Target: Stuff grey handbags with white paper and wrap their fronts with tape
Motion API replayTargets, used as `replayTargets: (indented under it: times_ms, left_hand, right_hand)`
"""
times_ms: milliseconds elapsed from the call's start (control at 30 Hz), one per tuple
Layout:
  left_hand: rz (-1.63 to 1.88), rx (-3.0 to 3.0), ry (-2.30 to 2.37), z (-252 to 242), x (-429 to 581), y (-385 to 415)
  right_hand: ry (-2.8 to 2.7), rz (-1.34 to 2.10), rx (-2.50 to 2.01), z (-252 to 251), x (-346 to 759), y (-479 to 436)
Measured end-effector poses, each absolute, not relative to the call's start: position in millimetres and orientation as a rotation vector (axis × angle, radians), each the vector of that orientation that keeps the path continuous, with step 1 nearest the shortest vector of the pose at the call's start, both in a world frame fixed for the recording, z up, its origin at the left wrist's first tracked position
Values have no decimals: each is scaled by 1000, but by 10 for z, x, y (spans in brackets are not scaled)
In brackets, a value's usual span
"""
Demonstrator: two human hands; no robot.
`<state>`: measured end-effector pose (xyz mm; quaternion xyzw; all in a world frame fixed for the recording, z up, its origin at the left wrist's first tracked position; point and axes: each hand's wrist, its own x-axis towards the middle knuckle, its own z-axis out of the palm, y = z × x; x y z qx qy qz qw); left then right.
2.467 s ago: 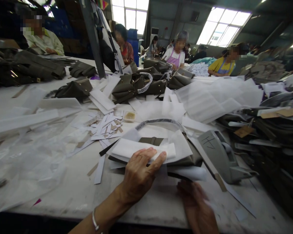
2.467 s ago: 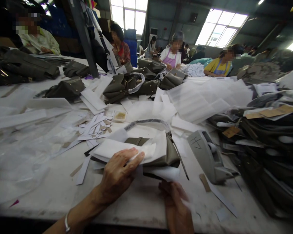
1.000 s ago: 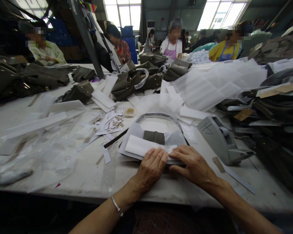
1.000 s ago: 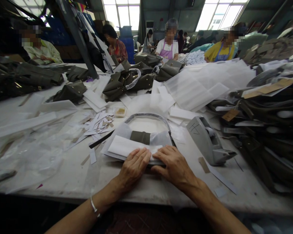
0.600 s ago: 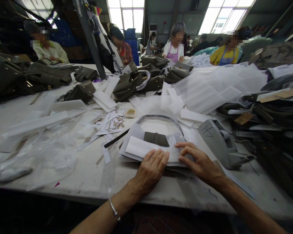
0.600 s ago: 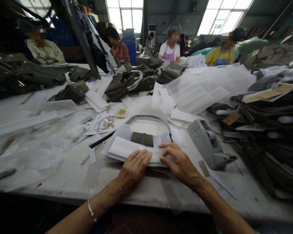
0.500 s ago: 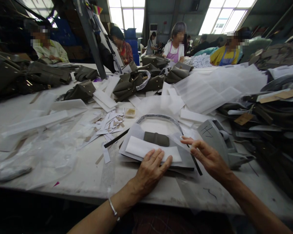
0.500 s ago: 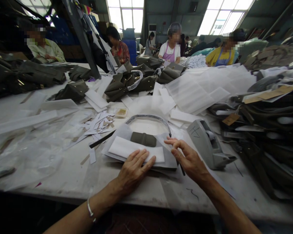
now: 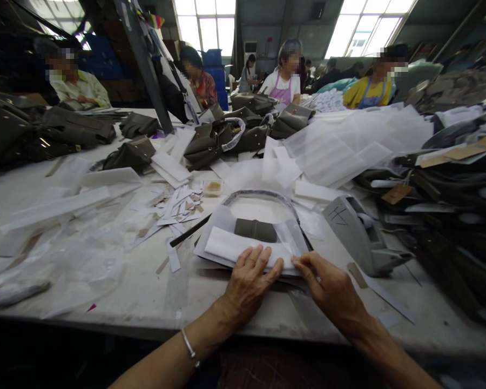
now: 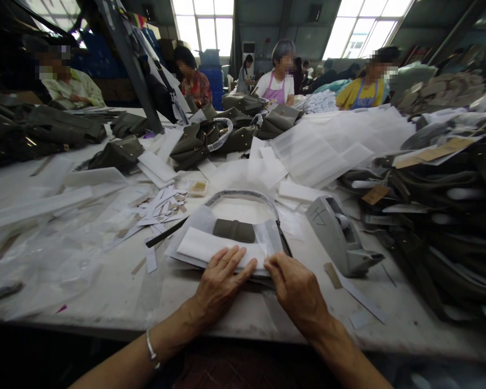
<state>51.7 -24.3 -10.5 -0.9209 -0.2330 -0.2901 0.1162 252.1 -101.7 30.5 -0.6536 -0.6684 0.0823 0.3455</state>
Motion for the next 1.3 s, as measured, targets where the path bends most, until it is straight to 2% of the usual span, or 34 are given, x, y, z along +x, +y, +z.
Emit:
replayTargets:
  times_ms: [100, 233, 433, 633, 833, 967, 1133, 1300]
  left_hand:
    - [-737, -2695, -694, -53, 543, -272]
    - [-646, -2709, -611, 23, 606, -290]
    - [-676, -2894, -471, 1, 706, -228]
    - [-849, -3029, -585, -7, 653, -229]
    - [-917, -2950, -425, -11, 626, -219]
    - [-989, -2884, -423, -48, 650, -205]
    - [-1136, -2811, -464, -195, 633, -153]
    - [-1012, -2790, -362, -288, 583, -53]
  right_hand:
    - [-1728, 34, -1618, 311, 2423, -1030]
    - [-1615, -15, -1632, 428, 2428, -984]
    - [-1974, -206, -1385, 332, 2405, -1029]
    - [-2076, -135, -1415, 340, 2374, -1196]
    - [-2054, 134, -1419, 604, 2540, -873]
    - [-2038, 141, -1736, 637, 2495, -256]
    - [-2104, 235, -2070, 423, 2441, 292]
    - [-1967, 276, -2265, 302, 2528, 376]
